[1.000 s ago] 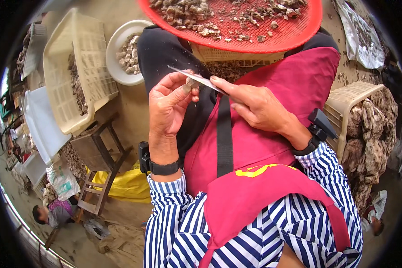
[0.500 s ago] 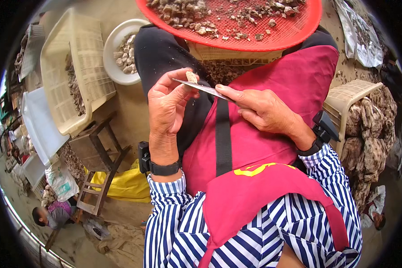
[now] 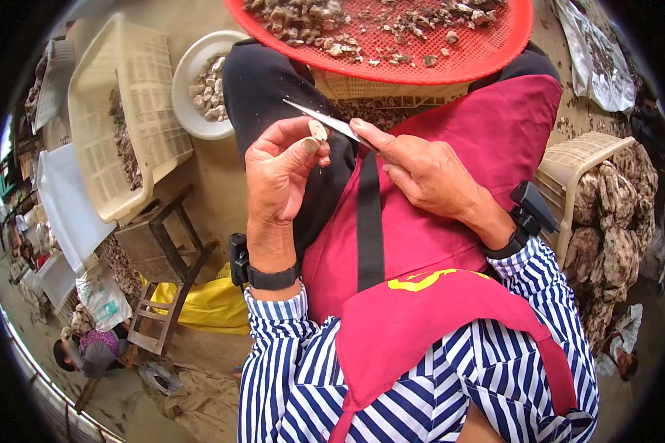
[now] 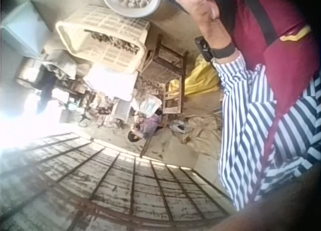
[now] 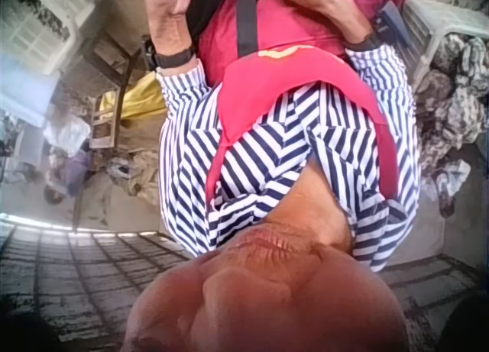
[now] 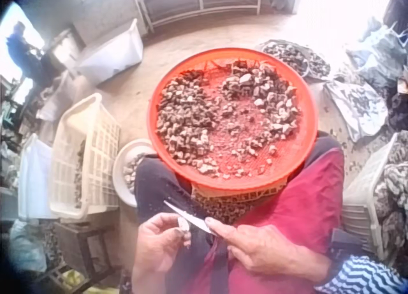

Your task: Peeling and cutting mushrooms for processing.

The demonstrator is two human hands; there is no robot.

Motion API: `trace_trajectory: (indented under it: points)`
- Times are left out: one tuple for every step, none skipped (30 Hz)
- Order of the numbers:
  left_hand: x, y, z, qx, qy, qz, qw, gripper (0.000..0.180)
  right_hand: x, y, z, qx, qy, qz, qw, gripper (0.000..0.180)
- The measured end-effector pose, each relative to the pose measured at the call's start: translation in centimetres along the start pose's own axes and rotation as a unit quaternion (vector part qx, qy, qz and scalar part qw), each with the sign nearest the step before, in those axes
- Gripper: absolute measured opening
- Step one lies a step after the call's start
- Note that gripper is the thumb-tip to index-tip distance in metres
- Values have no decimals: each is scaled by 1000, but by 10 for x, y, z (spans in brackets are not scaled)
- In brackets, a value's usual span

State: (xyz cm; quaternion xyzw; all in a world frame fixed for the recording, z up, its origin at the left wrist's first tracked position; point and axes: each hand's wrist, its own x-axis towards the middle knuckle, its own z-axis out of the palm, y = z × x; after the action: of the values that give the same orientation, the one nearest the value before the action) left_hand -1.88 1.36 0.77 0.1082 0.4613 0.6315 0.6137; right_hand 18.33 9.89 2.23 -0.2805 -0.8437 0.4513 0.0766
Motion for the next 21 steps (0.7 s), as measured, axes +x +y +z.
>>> trace_trajectory:
  points:
    - [-1, 0, 0, -1, 2, 0, 1000, 25, 0, -1, -1, -7, -5, 7, 1000, 63]
    - [0, 1, 0, -9, 6, 1, 1000, 25, -1, -1, -4, -7, -6, 6, 1000, 63]
    - [0, 2, 0, -16, 9, 2, 1000, 25, -3, -2, -7, 2, -29, -10, 1000, 63]
    - [1, 3, 4, -9, 21, 0, 1000, 25, -4, -2, -8, 12, -52, -26, 998, 63]
    - [1, 3, 4, -9, 21, 1, 1000, 25, -5, -2, -8, 11, -52, -26, 998, 63]
    - [1, 3, 5, -15, 26, 1, 1000, 24, -6, -3, -8, 9, -51, -26, 998, 63]
    - [1, 3, 5, -20, 32, 1, 999, 23, -6, -3, -8, 6, -50, -25, 998, 63]
    - [1, 3, 5, -21, 32, 1, 999, 23, -6, -3, -8, 6, -50, -25, 998, 63]
    - [1, 3, 3, -23, 26, -3, 999, 23, -5, -5, -9, -11, -51, -15, 999, 63]
    - [0, 3, 2, -25, 20, -7, 999, 24, -4, -6, -8, -27, -52, -6, 998, 63]
    - [1, 3, 2, -24, 19, -6, 1000, 24, -3, -6, -8, -27, -50, -6, 998, 63]
    - [1, 3, 1, -22, 9, -9, 1000, 24, -2, -5, -6, -47, -24, 0, 999, 63]
    - [1, 3, 0, -19, -1, -12, 1000, 24, -1, -4, -5, -66, 2, 6, 998, 62]
    - [1, 3, 1, -18, -1, -13, 1000, 24, -1, -1, -4, -65, 2, 6, 998, 62]
    - [1, 4, 3, -21, 4, -13, 1000, 25, 0, 2, -3, -45, 18, 9, 999, 62]
    - [1, 4, 4, -24, 9, -13, 1000, 26, 0, 5, -2, -25, 33, 12, 999, 62]
    - [0, 4, 4, -25, 10, -13, 1000, 26, -1, 4, -3, -25, 31, 12, 999, 62]
    - [0, 4, 4, -27, 9, -6, 1000, 27, -2, 3, -4, -18, 11, -7, 1000, 62]
    - [-1, 4, 4, -29, 9, 1, 1000, 27, -3, 2, -5, -11, -9, -25, 1000, 62]
    - [0, 3, 4, -27, 7, 7, 1000, 28, -4, 1, -5, -12, -9, -24, 1000, 62]
    - [1, 2, 4, -28, 6, 6, 1000, 28, -4, 1, -5, -17, -8, -25, 1000, 62]
